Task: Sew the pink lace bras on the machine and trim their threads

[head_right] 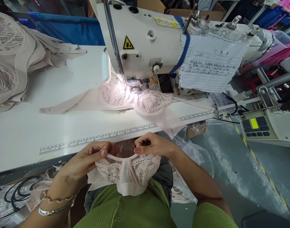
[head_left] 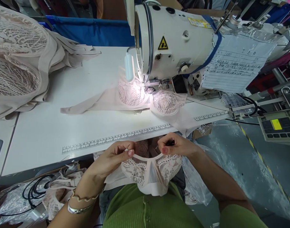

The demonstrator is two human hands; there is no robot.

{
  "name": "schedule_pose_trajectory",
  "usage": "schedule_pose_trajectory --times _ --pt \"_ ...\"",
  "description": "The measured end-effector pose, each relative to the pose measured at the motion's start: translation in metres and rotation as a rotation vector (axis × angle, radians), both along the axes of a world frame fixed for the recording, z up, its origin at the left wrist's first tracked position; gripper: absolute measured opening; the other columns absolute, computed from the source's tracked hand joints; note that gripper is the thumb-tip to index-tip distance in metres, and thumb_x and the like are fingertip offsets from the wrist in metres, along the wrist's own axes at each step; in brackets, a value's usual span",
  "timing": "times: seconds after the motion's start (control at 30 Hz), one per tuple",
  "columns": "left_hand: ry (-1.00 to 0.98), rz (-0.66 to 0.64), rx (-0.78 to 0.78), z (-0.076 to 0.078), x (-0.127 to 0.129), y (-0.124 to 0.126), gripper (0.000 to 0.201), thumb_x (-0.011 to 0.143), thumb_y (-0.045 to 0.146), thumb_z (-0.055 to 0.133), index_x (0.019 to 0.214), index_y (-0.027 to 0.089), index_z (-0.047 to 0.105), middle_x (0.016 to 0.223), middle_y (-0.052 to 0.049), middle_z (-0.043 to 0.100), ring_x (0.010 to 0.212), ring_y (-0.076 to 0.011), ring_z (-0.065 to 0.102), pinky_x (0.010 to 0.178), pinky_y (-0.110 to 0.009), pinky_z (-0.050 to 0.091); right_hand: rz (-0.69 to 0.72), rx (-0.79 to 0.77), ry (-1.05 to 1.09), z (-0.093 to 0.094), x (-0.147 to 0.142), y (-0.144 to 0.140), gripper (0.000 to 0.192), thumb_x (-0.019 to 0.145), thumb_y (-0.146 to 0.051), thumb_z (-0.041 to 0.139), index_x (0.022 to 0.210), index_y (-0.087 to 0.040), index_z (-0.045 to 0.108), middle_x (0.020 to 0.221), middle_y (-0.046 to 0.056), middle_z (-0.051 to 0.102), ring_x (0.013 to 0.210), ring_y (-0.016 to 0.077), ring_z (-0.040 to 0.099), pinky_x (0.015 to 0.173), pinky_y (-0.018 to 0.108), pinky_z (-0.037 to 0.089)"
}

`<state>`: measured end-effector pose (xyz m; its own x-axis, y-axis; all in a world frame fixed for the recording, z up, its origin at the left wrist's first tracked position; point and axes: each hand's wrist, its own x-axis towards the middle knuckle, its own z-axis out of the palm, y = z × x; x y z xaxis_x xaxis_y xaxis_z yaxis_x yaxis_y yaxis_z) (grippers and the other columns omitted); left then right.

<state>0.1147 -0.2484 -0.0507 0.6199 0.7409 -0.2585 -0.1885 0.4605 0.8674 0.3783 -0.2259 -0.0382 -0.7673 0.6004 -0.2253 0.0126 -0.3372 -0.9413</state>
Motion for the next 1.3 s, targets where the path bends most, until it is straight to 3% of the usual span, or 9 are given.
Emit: schedule_pose_trajectory --times 0.1,0.23,0.47,0.73,1.13,1.3 --pt "-0.028 0.051 -0.089 -0.004 -0.001 -0.001 0.054 0.085 0.051 0.074 0.06 0.019 0.039 0.059 0.005 0.033 0.056 -0.0104 0.03 0.053 -0.023 0.025 -0.006 0.003 0.002 -0.001 0.001 0.001 0.057 0.088 -0.056 0.071 0.057 -0.018 0.04 0.057 -0.008 0.028 0.053 0.0062 0.021 0.053 0.028 0.015" --pt "-0.085 0.113 -0.182 -0.009 -0.001 -0.002 0.052 0.084 0.047 0.077 0.063 0.019 0.038 0.057 0.006 0.034 0.053 -0.0089 0.028 0.05 -0.021 0.023 -0.021 -0.015 -0.028 0.0 -0.001 0.002 0.055 0.087 -0.057 0.072 0.058 -0.018 0.045 0.06 -0.007 0.032 0.056 0.0082 0.024 0.056 0.028 0.019" --pt "-0.093 0.152 -0.248 -0.009 -0.001 -0.001 0.05 0.082 0.044 0.079 0.065 0.019 0.04 0.055 0.007 0.036 0.049 -0.0068 0.029 0.047 -0.018 0.026 -0.147 -0.169 -0.006 -0.003 -0.007 -0.002 0.062 0.077 -0.056 0.081 0.056 -0.021 0.035 0.053 -0.01 0.026 0.049 0.006 0.017 0.048 0.025 0.013" --pt "-0.046 0.185 -0.286 -0.011 0.0 0.001 0.055 0.077 0.046 0.084 0.065 0.019 0.037 0.057 0.008 0.034 0.05 -0.006 0.03 0.049 -0.017 0.027 -0.224 -0.311 0.049 -0.004 -0.01 -0.005 0.063 0.071 -0.048 0.088 0.054 -0.021 0.033 0.049 -0.011 0.028 0.046 0.0046 0.018 0.044 0.023 0.013" --pt "-0.035 0.172 -0.264 -0.014 -0.002 0.001 0.053 0.077 0.046 0.084 0.065 0.019 0.04 0.056 0.008 0.034 0.05 -0.0068 0.031 0.05 -0.019 0.029 -0.216 -0.246 0.037 -0.003 -0.011 -0.006 0.063 0.074 -0.055 0.084 0.055 -0.021 0.034 0.05 -0.011 0.027 0.047 0.0048 0.018 0.044 0.024 0.012" --pt "-0.082 0.151 -0.261 -0.008 -0.001 0.003 0.052 0.08 0.044 0.082 0.063 0.019 0.039 0.053 0.008 0.034 0.047 -0.006 0.027 0.046 -0.019 0.025 -0.116 -0.057 0.051 -0.006 -0.004 0.0 0.06 0.086 -0.058 0.072 0.058 -0.021 0.034 0.051 -0.011 0.026 0.046 0.0052 0.019 0.046 0.024 0.015"
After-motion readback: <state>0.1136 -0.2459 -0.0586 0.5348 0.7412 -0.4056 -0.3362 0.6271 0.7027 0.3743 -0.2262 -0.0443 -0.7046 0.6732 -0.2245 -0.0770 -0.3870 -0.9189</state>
